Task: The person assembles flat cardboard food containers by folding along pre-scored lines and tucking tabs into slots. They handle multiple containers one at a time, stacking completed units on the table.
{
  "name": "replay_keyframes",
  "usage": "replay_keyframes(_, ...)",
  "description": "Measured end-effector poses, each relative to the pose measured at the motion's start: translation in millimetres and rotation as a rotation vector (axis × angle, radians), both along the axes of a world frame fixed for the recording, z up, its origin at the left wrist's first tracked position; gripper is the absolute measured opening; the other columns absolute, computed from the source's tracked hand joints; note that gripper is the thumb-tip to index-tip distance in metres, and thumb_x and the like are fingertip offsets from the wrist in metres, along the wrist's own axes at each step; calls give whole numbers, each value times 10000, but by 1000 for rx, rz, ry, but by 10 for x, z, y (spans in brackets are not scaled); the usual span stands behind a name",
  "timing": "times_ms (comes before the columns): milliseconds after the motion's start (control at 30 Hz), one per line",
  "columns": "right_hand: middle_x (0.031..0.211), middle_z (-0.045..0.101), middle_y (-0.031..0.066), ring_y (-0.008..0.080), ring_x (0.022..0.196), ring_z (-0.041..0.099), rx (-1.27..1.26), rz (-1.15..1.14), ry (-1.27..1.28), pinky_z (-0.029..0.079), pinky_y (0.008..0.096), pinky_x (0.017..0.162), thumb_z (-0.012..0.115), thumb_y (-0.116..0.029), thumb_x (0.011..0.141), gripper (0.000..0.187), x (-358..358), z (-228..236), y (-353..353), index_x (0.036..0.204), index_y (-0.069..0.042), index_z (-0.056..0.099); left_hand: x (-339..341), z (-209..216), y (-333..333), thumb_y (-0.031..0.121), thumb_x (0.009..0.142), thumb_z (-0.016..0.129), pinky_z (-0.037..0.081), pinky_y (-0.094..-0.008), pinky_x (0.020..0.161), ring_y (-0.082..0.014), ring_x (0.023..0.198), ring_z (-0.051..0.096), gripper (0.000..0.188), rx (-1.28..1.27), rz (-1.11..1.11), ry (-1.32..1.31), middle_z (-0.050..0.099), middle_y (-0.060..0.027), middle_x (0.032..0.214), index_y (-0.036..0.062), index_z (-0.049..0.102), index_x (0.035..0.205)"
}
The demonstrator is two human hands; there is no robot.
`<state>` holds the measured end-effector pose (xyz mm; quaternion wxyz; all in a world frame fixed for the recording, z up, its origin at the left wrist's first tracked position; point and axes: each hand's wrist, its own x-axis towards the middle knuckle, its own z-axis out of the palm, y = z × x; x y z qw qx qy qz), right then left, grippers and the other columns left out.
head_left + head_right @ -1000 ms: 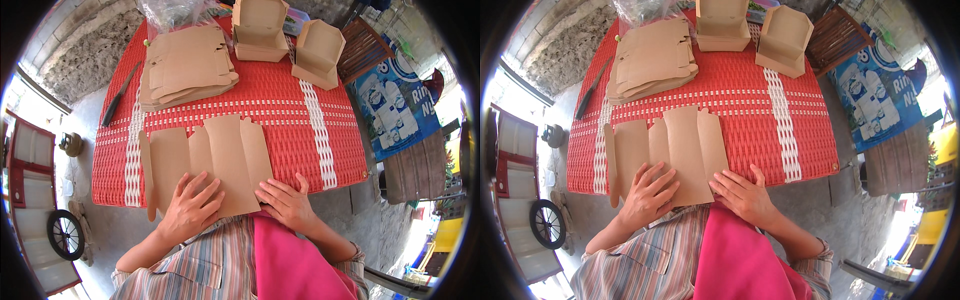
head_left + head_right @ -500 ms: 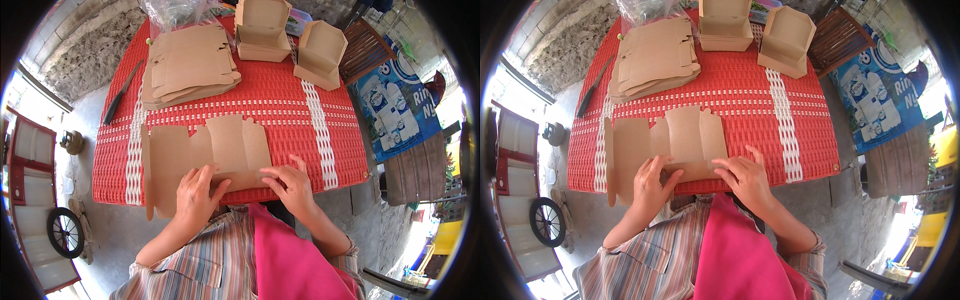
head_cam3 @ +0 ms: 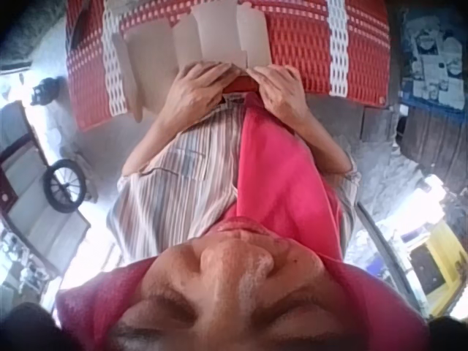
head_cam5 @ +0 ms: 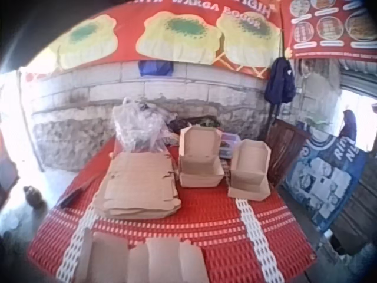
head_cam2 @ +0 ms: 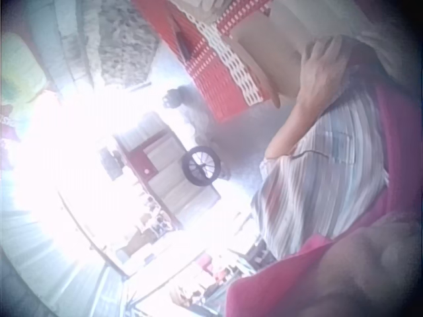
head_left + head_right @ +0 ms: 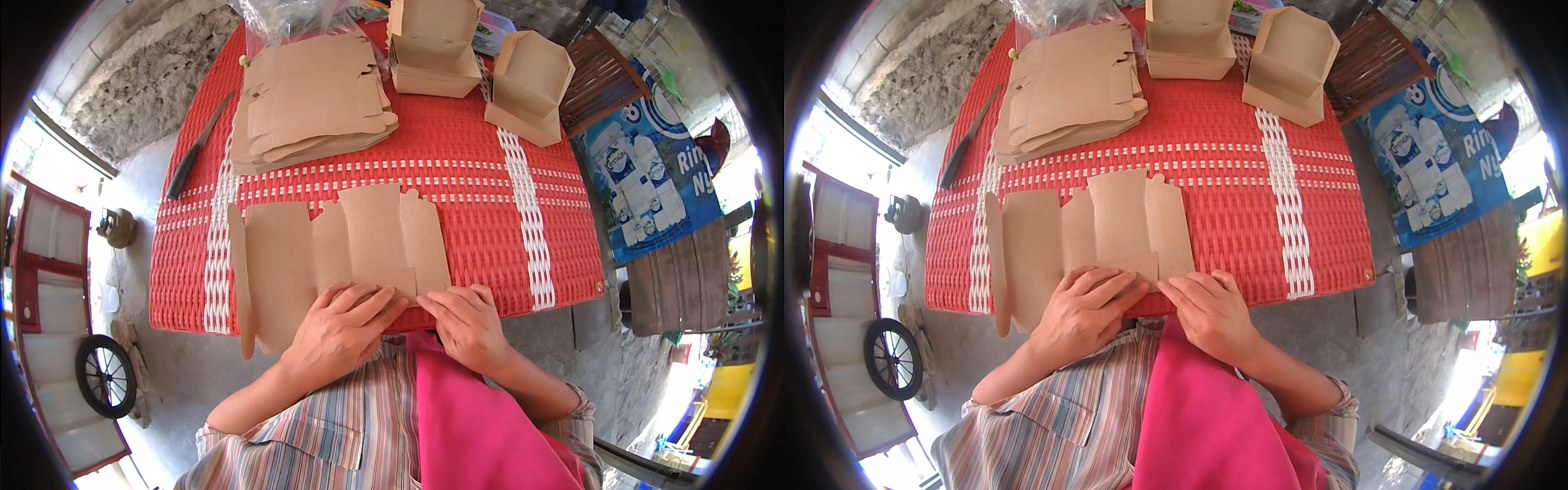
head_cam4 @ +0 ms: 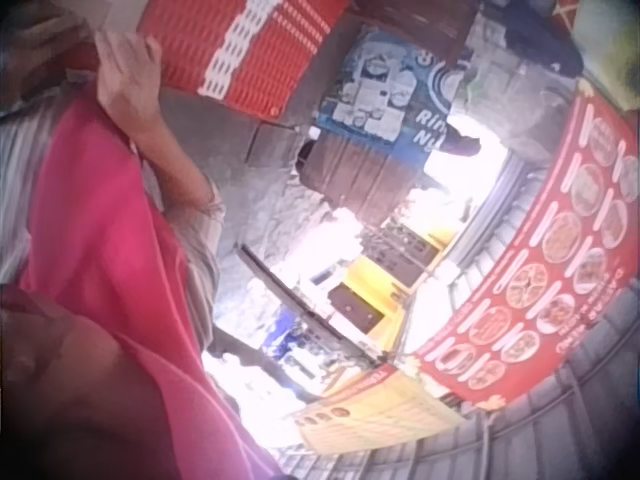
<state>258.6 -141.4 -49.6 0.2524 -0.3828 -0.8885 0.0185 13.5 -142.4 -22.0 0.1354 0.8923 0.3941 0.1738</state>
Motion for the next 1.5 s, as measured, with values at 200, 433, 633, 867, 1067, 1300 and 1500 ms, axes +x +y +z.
replay_keyframes(200, 1107, 664, 4, 155, 992, 602, 36, -44, 2, 373, 406, 908, 715, -126, 750, 342, -18, 12, -58, 1090, -99, 733, 19, 6, -44, 147, 814, 692, 418, -468, 1032, -223, 1194, 551, 506, 17, 34, 21, 585, -29, 1314, 139, 627, 1315)
replay_keyframes(433, 1025, 675, -9, 142, 951, 620, 64, -60, 3, 362, 425, 941, 729, -132, 747, 284, 195, 1, -42, 1029, -101, 737, -203, 50, -120, 159, 801, 709, 405, -471, 1060, -218, 1270, 531, 505, 38, 65, 90, 592, -7, 1339, 139, 637, 1301)
replay_keyframes(633, 1015, 673, -7, 144, 959, 628, 62, -71, 24, 363, 427, 964, 723, -122, 750, 281, 240, 1, -56, 1030, -102, 735, -466, 139, -254, 218, 810, 733, 374, -489, 1099, -233, 1324, 501, 561, -30, 103, 150, 535, -8, 1424, 120, 593, 1344)
replay_keyframes(867, 1018, 657, 31, 175, 950, 632, 41, -80, 181, 436, 387, 888, 692, -46, 760, 306, 222, 32, -131, 1062, -83, 722, -616, -92, -362, 171, 849, 707, 373, -463, 1113, -233, 1388, 455, 523, 65, 201, 139, 500, -60, 1473, 74, 577, 1346)
replay_keyframes(1067, 1100, 647, 51, 199, 1071, 620, 33, 287, 115, 445, 442, 1001, 714, -139, 824, 316, -65, 294, -152, 1135, -89, 701, -75, -86, -162, 131, 809, 738, 460, -451, 1022, -302, 1260, 541, 490, 68, 148, -38, 549, -127, 1340, 50, 619, 1278)
replay_keyframes(1300, 1268, 612, 12, 134, 1240, 560, -13, 117, -176, 280, 541, 1157, 728, -252, 842, 432, -41, 145, 8, 1241, -103, 655, -14, 37, -123, 85, 742, 751, 501, -437, 942, -320, 1155, 563, 446, 37, 70, -64, 582, -136, 1186, 5, 646, 1168)
replay_keyframes(1500, 1128, 657, 0, 136, 1142, 612, -160, 187, -50, 268, 574, 1155, 737, -256, 848, 284, -1, 167, 138, 1099, -124, 712, -261, 31, -210, 74, 736, 760, 526, -402, 873, -299, 1066, 621, 367, 44, 114, -96, 626, -119, 1162, -2, 681, 1086)
